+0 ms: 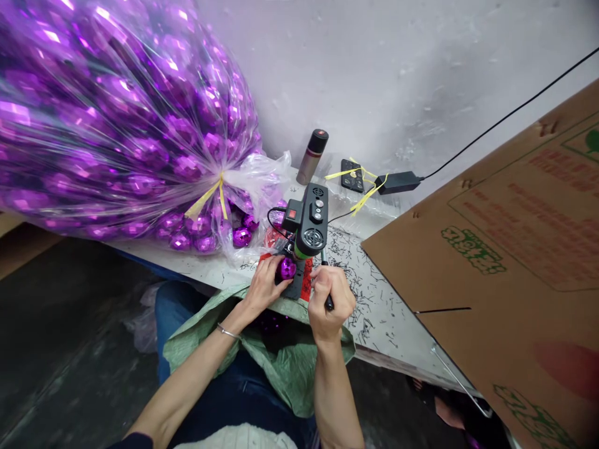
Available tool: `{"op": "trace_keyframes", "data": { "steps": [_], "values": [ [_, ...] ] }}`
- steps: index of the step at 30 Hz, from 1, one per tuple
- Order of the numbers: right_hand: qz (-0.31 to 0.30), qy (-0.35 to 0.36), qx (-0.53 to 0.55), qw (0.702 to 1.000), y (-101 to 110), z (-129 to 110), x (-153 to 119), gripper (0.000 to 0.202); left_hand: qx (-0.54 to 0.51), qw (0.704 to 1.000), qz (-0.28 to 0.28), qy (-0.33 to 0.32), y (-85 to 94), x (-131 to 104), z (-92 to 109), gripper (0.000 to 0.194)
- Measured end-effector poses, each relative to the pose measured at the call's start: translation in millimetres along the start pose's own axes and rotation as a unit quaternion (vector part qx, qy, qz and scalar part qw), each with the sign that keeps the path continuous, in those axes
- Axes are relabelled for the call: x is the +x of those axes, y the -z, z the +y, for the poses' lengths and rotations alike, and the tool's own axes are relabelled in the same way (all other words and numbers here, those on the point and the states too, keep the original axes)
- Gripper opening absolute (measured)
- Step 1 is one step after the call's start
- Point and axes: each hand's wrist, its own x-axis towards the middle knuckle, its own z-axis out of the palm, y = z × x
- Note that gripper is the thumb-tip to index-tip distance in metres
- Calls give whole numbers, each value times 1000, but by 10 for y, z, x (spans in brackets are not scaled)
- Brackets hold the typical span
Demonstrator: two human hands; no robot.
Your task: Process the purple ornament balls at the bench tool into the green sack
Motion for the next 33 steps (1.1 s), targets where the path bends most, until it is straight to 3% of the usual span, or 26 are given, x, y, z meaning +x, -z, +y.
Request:
{"op": "trace_keyframes", "data": {
  "steps": [4, 15, 26, 33],
  "values": [
    [-2, 4, 0, 1000, -1, 3, -9, 24, 27, 1000, -4, -9, -65, -9, 30, 54],
    [-8, 22, 4, 1000, -1, 28, -49, 23, -35, 999, 16, 29, -150, 4, -2, 52],
    [26, 29, 4, 999, -186, 249, -459, 25, -14, 999, 36, 6, -191, -23, -52, 57],
    [53, 15, 13, 998, -258, 320, -582, 27, -25, 999, 36, 8, -214, -33, -71, 58]
  ]
}}
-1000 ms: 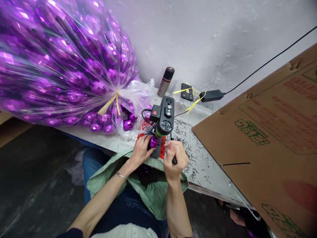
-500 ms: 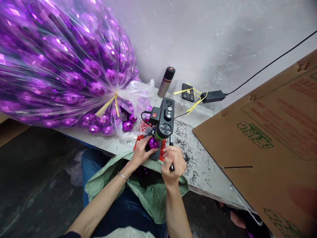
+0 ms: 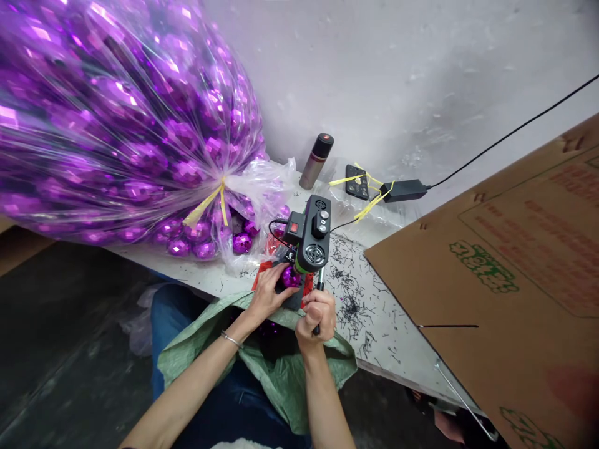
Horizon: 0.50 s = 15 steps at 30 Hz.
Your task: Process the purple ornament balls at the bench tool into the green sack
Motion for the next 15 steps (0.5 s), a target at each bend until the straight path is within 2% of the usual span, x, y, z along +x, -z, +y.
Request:
{"op": "trace_keyframes", "data": {
  "steps": [11, 15],
  "values": [
    [14, 52, 5, 999, -89, 107, -85, 30, -8, 1000, 10, -9, -32, 14, -15, 54],
    [40, 3, 20, 999, -46, -16, 123, 32, -14, 1000, 0, -13, -23, 57, -23, 58]
  ]
}}
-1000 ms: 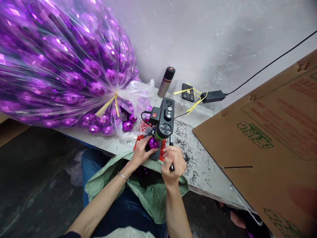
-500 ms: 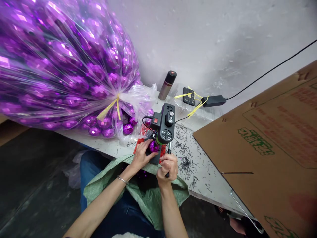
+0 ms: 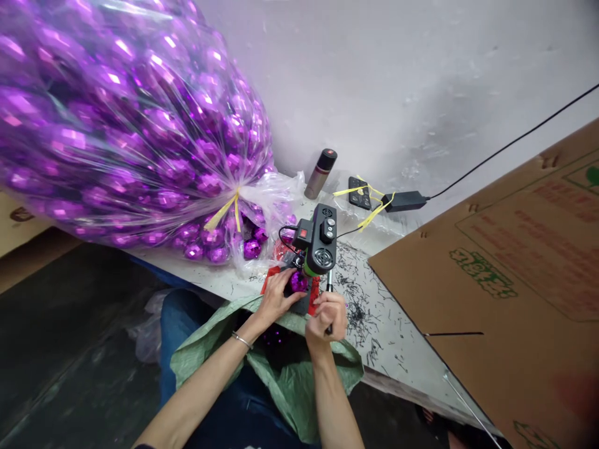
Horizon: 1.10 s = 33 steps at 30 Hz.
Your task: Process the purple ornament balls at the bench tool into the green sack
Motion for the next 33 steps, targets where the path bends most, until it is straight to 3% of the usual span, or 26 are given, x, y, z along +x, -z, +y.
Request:
{"op": "trace_keyframes", "data": {
  "steps": [5, 8, 10, 13, 16, 19, 22, 25, 29, 31, 33],
  "values": [
    [-13, -55, 11, 998, 69, -196, 357, 31, 5, 999, -5, -36, 105, -213, 75, 55],
    [-35, -37, 8, 999, 99, -218, 371, 29, 34, 995, -26, -86, 253, -476, 143, 60],
    [-48, -19, -4, 999, 104, -205, 308, 29, 63, 991, -37, -110, 400, -530, 154, 70],
    [-53, -12, -12, 998, 99, -190, 217, 29, 141, 988, 4, -67, 679, -246, 84, 58],
    [-53, -13, -11, 998, 97, -197, 195, 30, 285, 954, 39, 88, 943, 328, -22, 44],
    [-59, -14, -16, 998, 102, -211, 211, 28, 388, 900, -44, 195, 1086, 789, -52, 41],
    [-59, -12, -14, 998, 104, -218, 221, 27, 398, 880, -132, 224, 1096, 944, -28, 45],
    [-57, -9, -12, 998, 106, -218, 230, 28, 336, 905, -151, 211, 1067, 903, -41, 48],
    [-68, -5, -14, 998, 122, -222, 268, 28, 93, 964, -34, 245, 1100, 746, -76, 60],
    [-71, -14, -8, 997, 125, -234, 308, 29, -96, 959, 20, 265, 1121, 624, -41, 68],
    [-64, -26, -2, 998, 121, -253, 368, 29, -257, 925, 20, 278, 1097, 474, 25, 71]
  ]
}}
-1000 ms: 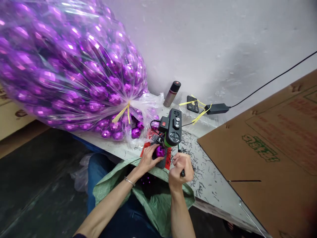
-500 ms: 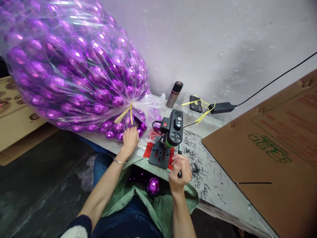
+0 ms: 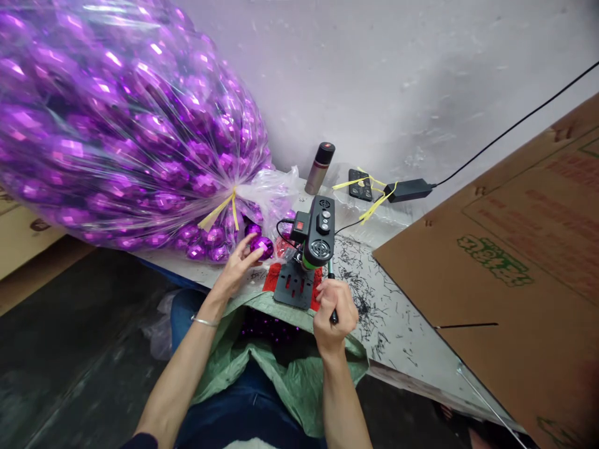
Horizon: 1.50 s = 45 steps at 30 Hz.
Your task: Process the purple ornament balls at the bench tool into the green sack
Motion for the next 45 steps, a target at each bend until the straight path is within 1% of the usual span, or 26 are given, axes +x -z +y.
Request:
{"op": "trace_keyframes", "data": {
  "steps": [1, 3, 5, 6, 8, 10, 13, 15, 17, 20, 23, 28, 32, 38, 42, 45],
  "values": [
    [5, -6, 3, 1000, 0, -12, 36, 29, -54, 998, -25, 19, -34, -81, -34, 70],
    [13, -17, 7, 1000, 1, -35, 113, 29, -116, 990, -55, 59, -140, -217, -132, 66],
    [11, -26, 11, 1000, 5, -48, 182, 29, -126, 988, -55, 75, -272, -298, -255, 63],
    [8, -28, 13, 999, 9, -50, 208, 30, -112, 990, -51, 68, -338, -318, -316, 61],
    [0, -29, 16, 999, 20, -47, 237, 31, -59, 997, -49, 25, -458, -329, -417, 58],
    [-7, -30, 18, 999, 32, -39, 240, 31, 17, 998, -53, -33, -550, -325, -475, 54],
    [-12, -24, 14, 1000, 46, -31, 221, 29, 155, 980, -55, -108, -632, -324, -493, 51],
    [-10, -13, 6, 1000, 52, -28, 205, 28, 233, 960, -52, -144, -656, -328, -488, 51],
    [-12, -3, -3, 1000, 57, -24, 187, 27, 280, 942, -43, -180, -664, -331, -485, 52],
    [-18, 3, -13, 1000, 61, -14, 158, 25, 312, 923, -33, -225, -675, -331, -499, 53],
    [-20, 5, -18, 1000, 65, -9, 138, 25, 319, 913, -36, -250, -711, -328, -543, 53],
    [-25, 20, -23, 999, 69, -16, 117, 26, 293, 918, -39, -264, -779, -310, -684, 55],
    [-17, 28, -32, 999, 38, 33, -11, 25, 283, 922, -42, -261, -777, -289, -760, 57],
    [-9, 50, -28, 998, -59, 222, -306, 25, 273, 925, -38, -261, -780, -297, -768, 58],
    [16, 57, -28, 998, -108, 291, -383, 27, 266, 926, -39, -267, -787, -303, -757, 58],
    [27, 50, -19, 998, -137, 310, -421, 28, 259, 927, -41, -270, -786, -302, -755, 60]
  ]
}}
